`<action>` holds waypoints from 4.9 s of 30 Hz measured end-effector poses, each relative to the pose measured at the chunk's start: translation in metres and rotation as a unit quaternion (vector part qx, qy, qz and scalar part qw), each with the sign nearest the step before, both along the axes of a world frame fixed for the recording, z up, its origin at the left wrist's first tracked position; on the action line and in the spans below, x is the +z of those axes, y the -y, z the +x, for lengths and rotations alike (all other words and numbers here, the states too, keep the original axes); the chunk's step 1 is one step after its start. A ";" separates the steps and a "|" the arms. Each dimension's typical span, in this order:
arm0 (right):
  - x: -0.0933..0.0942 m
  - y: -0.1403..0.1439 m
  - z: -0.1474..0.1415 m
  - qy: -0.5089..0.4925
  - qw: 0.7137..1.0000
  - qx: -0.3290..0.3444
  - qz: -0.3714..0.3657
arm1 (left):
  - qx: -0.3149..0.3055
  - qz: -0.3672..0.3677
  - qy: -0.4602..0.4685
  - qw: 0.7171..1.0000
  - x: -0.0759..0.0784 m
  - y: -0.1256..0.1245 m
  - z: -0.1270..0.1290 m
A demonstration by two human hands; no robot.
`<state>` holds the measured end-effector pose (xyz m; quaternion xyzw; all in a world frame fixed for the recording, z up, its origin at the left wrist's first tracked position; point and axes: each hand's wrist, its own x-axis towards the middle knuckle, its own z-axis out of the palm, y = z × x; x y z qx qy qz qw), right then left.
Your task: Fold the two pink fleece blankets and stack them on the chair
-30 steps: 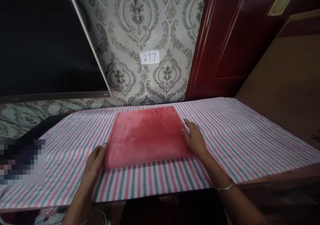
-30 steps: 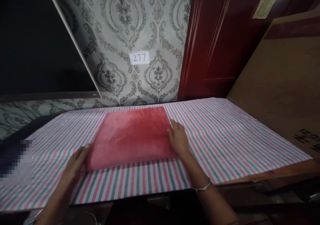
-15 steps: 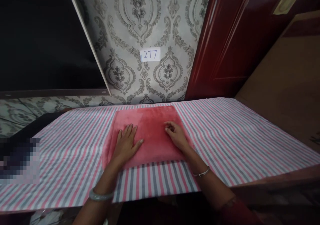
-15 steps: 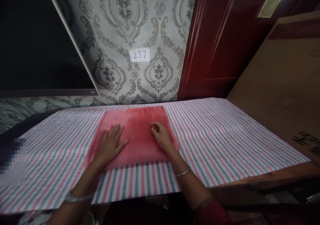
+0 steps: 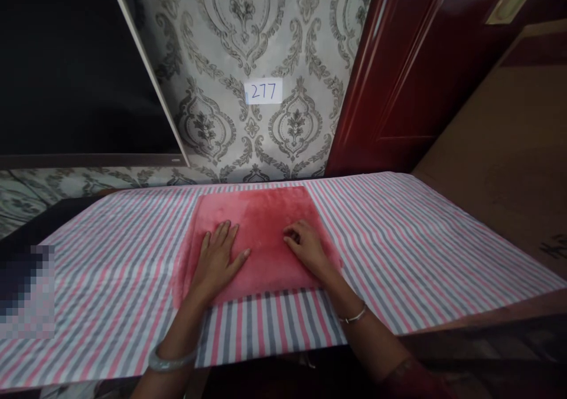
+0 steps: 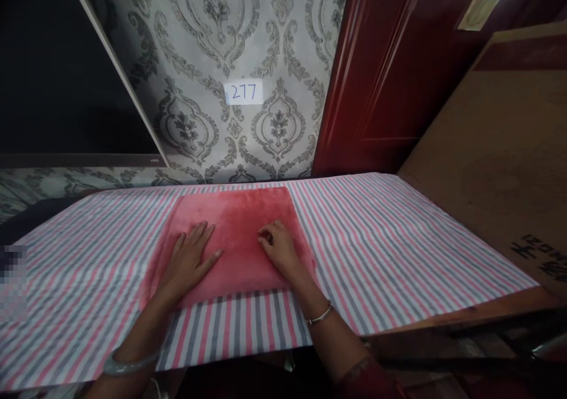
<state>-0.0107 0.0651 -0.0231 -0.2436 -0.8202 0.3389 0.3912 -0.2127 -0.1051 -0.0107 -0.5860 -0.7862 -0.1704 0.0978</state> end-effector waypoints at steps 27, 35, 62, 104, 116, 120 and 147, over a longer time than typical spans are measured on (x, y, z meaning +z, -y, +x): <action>0.056 0.068 0.170 0.119 0.982 0.100 -0.111 | 0.009 -0.009 0.021 1.000 0.003 0.000 0.006; 0.041 0.066 0.105 0.037 0.993 0.092 0.062 | 0.015 -0.034 0.021 0.999 0.014 0.002 0.014; 0.003 0.002 -0.003 0.327 0.921 -0.049 0.204 | 0.118 0.177 0.132 0.968 0.014 0.076 -0.031; -0.009 -0.002 -0.002 0.325 0.916 -0.059 0.228 | 0.102 0.164 0.308 0.932 -0.001 0.143 -0.009; -0.010 -0.001 -0.003 0.327 0.917 -0.059 0.220 | 0.113 0.173 0.336 0.919 -0.010 0.126 -0.010; -0.011 -0.002 -0.004 0.322 0.919 -0.058 0.221 | 0.104 0.167 0.373 0.907 -0.004 0.128 -0.008; 0.024 0.012 -0.006 0.332 0.934 -0.031 0.131 | 0.207 0.079 0.283 0.933 0.000 0.054 -0.063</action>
